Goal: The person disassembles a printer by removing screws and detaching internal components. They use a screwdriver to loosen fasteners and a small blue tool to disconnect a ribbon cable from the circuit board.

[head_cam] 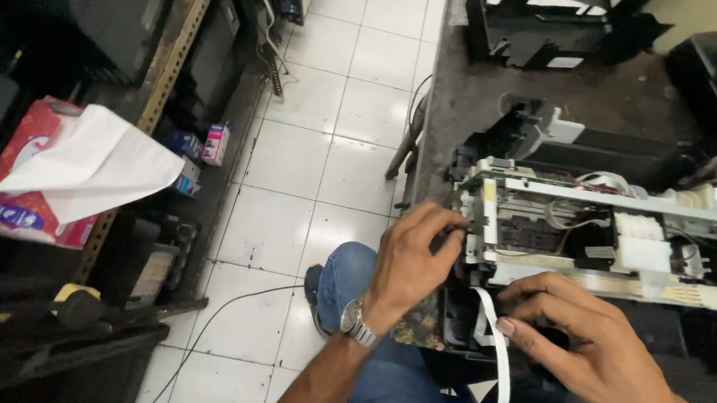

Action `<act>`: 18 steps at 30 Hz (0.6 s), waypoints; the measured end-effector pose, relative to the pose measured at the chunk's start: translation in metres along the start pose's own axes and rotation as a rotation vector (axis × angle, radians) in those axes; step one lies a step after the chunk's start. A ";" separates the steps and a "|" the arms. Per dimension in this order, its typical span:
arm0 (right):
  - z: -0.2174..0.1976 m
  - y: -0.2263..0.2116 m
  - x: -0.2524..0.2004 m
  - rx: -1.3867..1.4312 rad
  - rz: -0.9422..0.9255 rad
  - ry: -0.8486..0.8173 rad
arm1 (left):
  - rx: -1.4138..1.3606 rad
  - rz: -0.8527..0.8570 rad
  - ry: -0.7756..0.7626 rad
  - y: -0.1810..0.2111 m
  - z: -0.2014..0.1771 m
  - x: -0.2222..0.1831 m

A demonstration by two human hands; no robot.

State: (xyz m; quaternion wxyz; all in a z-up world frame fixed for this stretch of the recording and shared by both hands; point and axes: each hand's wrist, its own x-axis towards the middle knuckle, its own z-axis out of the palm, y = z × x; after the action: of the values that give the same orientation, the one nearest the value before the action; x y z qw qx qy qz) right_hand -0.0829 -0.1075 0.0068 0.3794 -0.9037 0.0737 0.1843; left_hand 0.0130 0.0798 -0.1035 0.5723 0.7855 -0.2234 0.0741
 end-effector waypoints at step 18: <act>-0.072 0.102 -0.063 0.225 -0.030 0.162 | -0.065 -0.704 -0.189 0.080 0.007 0.008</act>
State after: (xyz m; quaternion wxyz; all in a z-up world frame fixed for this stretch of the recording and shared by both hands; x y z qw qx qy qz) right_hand -0.1493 -0.2308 0.0103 0.4739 -0.8683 0.1109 0.0956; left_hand -0.0155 0.0513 -0.0339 0.5641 0.7992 0.0062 -0.2074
